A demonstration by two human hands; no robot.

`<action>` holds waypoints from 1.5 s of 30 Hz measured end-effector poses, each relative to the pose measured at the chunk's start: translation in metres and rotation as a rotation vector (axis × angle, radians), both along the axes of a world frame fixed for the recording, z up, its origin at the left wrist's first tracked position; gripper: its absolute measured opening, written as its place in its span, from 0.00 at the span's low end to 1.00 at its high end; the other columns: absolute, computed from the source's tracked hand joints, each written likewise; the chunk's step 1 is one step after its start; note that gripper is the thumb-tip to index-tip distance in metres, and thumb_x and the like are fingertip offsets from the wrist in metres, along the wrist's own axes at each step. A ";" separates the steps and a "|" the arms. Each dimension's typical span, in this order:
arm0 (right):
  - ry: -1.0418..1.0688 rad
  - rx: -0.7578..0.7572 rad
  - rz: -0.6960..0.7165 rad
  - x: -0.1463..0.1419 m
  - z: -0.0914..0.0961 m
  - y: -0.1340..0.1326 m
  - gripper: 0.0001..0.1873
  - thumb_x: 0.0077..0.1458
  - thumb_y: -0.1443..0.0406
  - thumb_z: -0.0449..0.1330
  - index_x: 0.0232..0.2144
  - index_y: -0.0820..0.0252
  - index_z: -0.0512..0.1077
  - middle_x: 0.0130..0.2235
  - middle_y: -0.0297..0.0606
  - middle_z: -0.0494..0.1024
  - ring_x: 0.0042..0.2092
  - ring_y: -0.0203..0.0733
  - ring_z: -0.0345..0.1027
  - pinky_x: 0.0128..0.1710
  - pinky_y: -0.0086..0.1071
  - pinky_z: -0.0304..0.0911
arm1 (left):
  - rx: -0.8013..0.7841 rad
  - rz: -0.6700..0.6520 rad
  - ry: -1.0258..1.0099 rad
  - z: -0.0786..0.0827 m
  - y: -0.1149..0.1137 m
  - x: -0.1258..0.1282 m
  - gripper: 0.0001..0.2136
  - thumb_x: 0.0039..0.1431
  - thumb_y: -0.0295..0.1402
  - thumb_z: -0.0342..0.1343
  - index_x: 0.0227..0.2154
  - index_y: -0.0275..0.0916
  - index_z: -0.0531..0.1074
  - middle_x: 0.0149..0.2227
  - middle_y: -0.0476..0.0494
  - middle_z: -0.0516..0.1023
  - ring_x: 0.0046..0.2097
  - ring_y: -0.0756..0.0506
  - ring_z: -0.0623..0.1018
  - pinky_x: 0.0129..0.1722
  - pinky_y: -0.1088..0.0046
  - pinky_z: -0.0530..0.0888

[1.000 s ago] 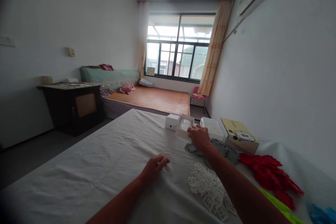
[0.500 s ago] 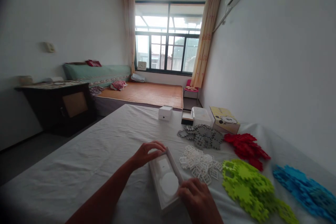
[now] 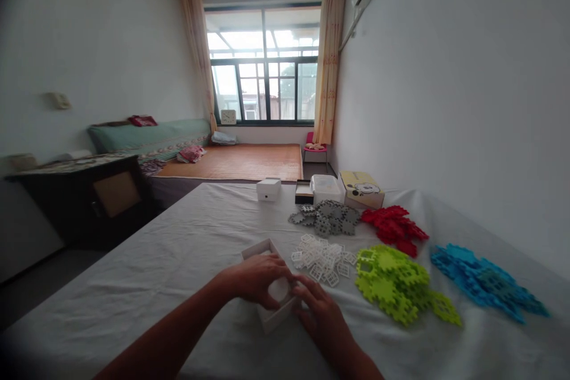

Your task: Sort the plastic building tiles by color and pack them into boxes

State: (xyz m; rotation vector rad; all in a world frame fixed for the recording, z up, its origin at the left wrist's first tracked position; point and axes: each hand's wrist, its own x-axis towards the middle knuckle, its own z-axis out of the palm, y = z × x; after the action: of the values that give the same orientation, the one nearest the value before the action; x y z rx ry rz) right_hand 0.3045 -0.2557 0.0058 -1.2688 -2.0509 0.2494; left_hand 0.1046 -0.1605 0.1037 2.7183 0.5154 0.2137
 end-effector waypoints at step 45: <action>-0.262 0.209 -0.137 0.016 0.045 -0.035 0.22 0.56 0.63 0.53 0.54 0.49 0.60 0.55 0.36 0.68 0.55 0.43 0.60 0.53 0.38 0.57 | -0.030 1.027 -0.807 -0.083 0.116 -0.094 0.19 0.40 0.32 0.48 0.37 0.39 0.76 0.40 0.42 0.76 0.42 0.41 0.75 0.48 0.63 0.70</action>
State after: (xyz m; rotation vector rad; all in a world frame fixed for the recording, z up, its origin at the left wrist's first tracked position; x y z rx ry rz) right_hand 0.3203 -0.2906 0.0511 -1.3599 -2.1281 -0.2009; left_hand 0.0108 -0.0442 0.0204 1.8172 1.5105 1.4229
